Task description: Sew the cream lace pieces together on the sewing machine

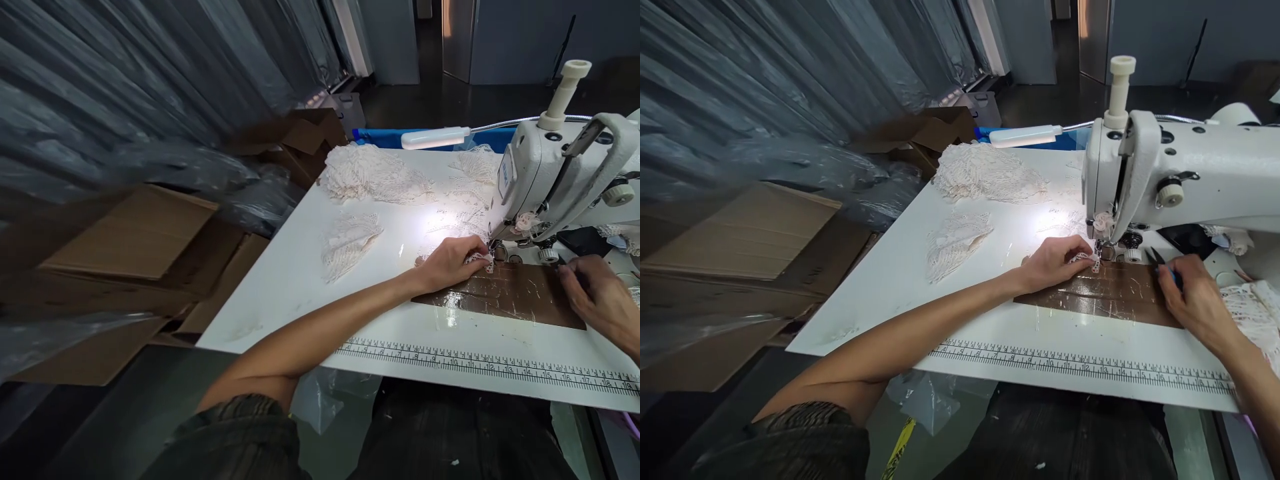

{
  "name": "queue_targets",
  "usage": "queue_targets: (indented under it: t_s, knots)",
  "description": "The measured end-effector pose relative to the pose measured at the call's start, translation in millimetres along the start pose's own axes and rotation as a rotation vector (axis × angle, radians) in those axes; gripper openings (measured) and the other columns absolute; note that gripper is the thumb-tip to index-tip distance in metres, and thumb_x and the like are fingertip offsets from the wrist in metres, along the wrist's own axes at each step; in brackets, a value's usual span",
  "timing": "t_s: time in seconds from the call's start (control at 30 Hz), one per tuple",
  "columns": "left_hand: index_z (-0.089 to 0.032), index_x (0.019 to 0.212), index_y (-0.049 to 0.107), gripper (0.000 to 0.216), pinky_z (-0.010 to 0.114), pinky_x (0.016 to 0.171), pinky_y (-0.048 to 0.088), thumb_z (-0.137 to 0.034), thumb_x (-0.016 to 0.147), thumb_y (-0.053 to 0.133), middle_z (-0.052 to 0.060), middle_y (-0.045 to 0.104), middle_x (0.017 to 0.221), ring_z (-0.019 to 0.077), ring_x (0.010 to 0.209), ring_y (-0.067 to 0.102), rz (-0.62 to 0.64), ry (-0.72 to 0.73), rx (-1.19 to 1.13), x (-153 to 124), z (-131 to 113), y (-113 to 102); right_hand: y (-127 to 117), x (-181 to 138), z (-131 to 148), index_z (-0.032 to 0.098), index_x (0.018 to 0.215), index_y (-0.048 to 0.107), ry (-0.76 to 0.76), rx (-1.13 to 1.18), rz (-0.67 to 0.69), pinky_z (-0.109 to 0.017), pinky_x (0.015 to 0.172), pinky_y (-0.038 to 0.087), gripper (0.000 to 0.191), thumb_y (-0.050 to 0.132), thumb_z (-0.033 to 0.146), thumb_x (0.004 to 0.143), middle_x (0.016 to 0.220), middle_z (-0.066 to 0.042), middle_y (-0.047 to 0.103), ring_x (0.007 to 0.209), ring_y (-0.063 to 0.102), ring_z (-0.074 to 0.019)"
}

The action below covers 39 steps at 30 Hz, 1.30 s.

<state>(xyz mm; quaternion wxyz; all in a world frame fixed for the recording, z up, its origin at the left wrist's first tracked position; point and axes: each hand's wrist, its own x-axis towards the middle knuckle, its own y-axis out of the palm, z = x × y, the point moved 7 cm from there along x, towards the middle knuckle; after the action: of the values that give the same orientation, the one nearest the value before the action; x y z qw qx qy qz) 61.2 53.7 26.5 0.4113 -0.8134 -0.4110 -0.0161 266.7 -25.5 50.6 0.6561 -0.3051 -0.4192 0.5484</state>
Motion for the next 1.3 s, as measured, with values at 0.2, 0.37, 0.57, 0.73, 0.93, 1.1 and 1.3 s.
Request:
queue_targets:
  t_s: [0.2,0.37,0.57,0.73,0.93,1.1,1.3]
  knots:
    - [-0.013,0.113,0.048,0.041,0.033,0.081,0.051,-0.026,0.080,0.069,0.005,0.074,0.089,0.0172,0.086,0.068,0.130,-0.322,-0.295,7,14,0,34,-4,25,0.023,0.093,0.048,0.028,0.108,0.223,-0.034,0.056,0.046,0.044,0.032,0.064,0.088,0.072,-0.007,0.067,0.058,0.062,-0.0226]
    - [-0.015,0.108,0.048,0.039,0.032,0.082,0.050,-0.025,0.077,0.070,0.003,0.072,0.085,0.0164,0.086,0.067,0.123,-0.395,-0.481,6,23,4,52,14,38,0.023,0.078,0.053,-0.027,-0.272,0.262,-0.033,0.055,0.035,0.049,0.016,0.049,0.097,0.068,-0.010,0.066,0.063,0.063,-0.0265]
    - [-0.015,0.112,0.048,0.039,0.032,0.083,0.050,-0.022,0.079,0.066,0.003,0.070,0.087,0.0156,0.087,0.067,0.127,-0.383,-0.497,5,27,6,70,26,49,0.018,0.104,0.059,-0.110,-0.491,0.259,-0.030,0.049,0.020,0.045,0.023,0.045,0.102,0.085,-0.009,0.070,0.063,0.064,-0.0238]
    - [-0.015,0.111,0.049,0.035,0.030,0.077,0.051,-0.017,0.079,0.064,0.002,0.070,0.085,0.0135,0.080,0.066,0.126,-0.367,-0.487,6,28,4,72,28,55,0.017,0.104,0.059,-0.169,-0.545,0.228,-0.029,0.049,0.017,0.043,0.027,0.046,0.101,0.085,-0.010,0.070,0.059,0.062,-0.0233]
    - [-0.013,0.111,0.048,0.035,0.030,0.076,0.050,-0.016,0.079,0.062,0.001,0.068,0.081,0.0143,0.081,0.065,0.125,-0.382,-0.470,7,29,3,72,35,62,0.019,0.095,0.059,-0.222,-0.496,0.193,-0.029,0.049,0.019,0.041,0.028,0.044,0.101,0.071,-0.007,0.065,0.060,0.060,-0.0221]
    - [-0.012,0.116,0.046,0.042,0.032,0.076,0.049,-0.022,0.079,0.064,0.000,0.066,0.080,0.0170,0.084,0.065,0.114,-0.395,-0.446,6,27,0,72,34,62,0.018,0.096,0.060,-0.258,-0.528,0.084,-0.029,0.052,0.021,0.044,0.024,0.043,0.101,0.072,-0.009,0.065,0.064,0.060,-0.0237]
    - [-0.013,0.119,0.045,0.043,0.033,0.081,0.050,-0.013,0.079,0.060,0.001,0.066,0.083,0.0163,0.085,0.065,0.113,-0.441,-0.433,6,29,3,75,35,67,0.017,0.100,0.059,-0.298,-0.472,0.007,-0.033,0.062,0.036,0.046,0.023,0.045,0.101,0.083,-0.014,0.067,0.079,0.062,-0.0287]
